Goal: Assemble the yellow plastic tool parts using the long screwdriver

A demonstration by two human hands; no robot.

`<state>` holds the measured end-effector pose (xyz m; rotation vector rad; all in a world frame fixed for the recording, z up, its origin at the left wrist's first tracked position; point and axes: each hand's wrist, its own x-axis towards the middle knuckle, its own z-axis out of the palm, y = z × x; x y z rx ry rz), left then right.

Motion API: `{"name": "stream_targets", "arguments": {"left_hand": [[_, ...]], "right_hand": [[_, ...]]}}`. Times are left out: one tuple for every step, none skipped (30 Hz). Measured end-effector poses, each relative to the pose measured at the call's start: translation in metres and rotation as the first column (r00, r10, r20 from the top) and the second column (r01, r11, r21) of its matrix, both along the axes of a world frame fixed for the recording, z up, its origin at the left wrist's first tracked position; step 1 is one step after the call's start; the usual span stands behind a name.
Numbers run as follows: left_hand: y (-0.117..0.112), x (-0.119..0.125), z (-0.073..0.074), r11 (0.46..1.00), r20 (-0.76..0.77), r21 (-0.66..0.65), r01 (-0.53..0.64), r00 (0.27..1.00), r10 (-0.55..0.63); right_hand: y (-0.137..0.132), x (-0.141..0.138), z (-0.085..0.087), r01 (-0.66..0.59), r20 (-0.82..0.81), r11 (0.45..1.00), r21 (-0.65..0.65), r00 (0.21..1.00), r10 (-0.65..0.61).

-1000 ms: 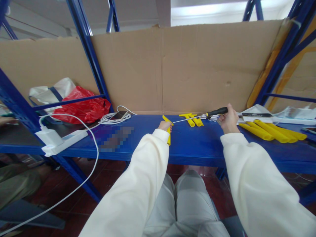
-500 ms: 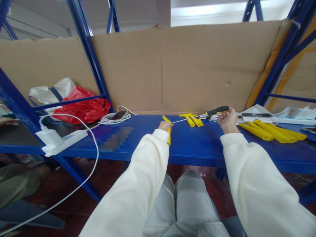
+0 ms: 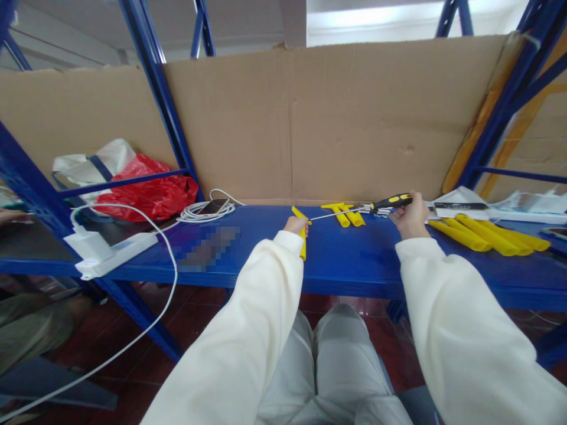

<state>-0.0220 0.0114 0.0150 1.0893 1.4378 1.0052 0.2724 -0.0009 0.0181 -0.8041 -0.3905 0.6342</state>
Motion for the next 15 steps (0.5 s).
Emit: {"name": "stream_targets", "arguments": {"left_hand": [[0.0,0.0,0.0,1.0,0.002,-0.001,-0.001,1.0,0.001],[0.0,0.0,0.0,1.0,0.003,-0.002,-0.003,1.0,0.003],[0.0,0.0,0.0,1.0,0.002,-0.002,-0.007,1.0,0.007],[-0.001,0.0,0.0,1.0,0.0,-0.002,-0.011,1.0,0.011],[-0.001,0.001,0.0,1.0,-0.001,0.0,-0.013,1.0,0.013],[-0.001,0.001,0.0,1.0,-0.001,0.002,-0.015,1.0,0.015],[-0.001,0.001,0.0,1.0,-0.001,0.005,-0.017,1.0,0.017],[-0.001,0.002,-0.001,1.0,0.001,0.008,-0.018,1.0,0.018],[-0.001,0.002,-0.001,1.0,0.004,0.01,-0.019,1.0,0.019],[-0.001,0.002,-0.001,1.0,0.007,0.011,-0.021,1.0,0.021],[-0.001,0.001,-0.001,1.0,0.009,0.012,-0.02,1.0,0.02],[-0.001,0.001,-0.001,1.0,0.01,0.011,-0.017,1.0,0.017],[0.0,0.001,-0.002,1.0,0.01,0.01,-0.013,1.0,0.013],[0.0,0.001,-0.002,1.0,0.009,0.009,-0.01,1.0,0.01],[0.0,0.001,-0.001,1.0,0.006,0.008,-0.008,1.0,0.007]], "right_hand": [[-0.002,-0.003,0.002,0.03,-0.017,0.999,-0.019,0.999,-0.03],[-0.004,-0.006,0.003,0.05,-0.028,0.998,-0.037,0.998,-0.051],[-0.007,-0.009,0.005,0.057,-0.033,0.997,-0.048,0.998,-0.058],[-0.009,-0.011,0.007,0.051,-0.034,0.997,-0.05,0.998,-0.053],[-0.012,-0.013,0.009,0.039,-0.043,0.998,-0.052,0.998,-0.041],[-0.015,-0.015,0.011,0.02,-0.06,0.998,-0.054,0.998,-0.024],[-0.017,-0.016,0.013,-0.003,-0.082,0.998,-0.055,0.997,-0.002],[-0.018,-0.016,0.014,-0.028,-0.105,0.998,-0.054,0.994,0.022],[-0.019,-0.016,0.015,-0.054,-0.125,0.997,-0.052,0.991,0.047],[-0.019,-0.015,0.016,-0.072,-0.138,0.996,-0.046,0.988,0.065],[-0.018,-0.015,0.016,-0.079,-0.142,0.996,-0.038,0.987,0.073],[-0.016,-0.014,0.016,-0.076,-0.139,0.997,-0.032,0.988,0.071],[-0.014,-0.013,0.015,-0.066,-0.129,0.997,-0.03,0.99,0.061],[-0.012,-0.013,0.013,-0.052,-0.115,0.998,-0.031,0.992,0.048],[-0.01,-0.012,0.011,-0.037,-0.098,0.999,-0.036,0.995,0.033]]}}
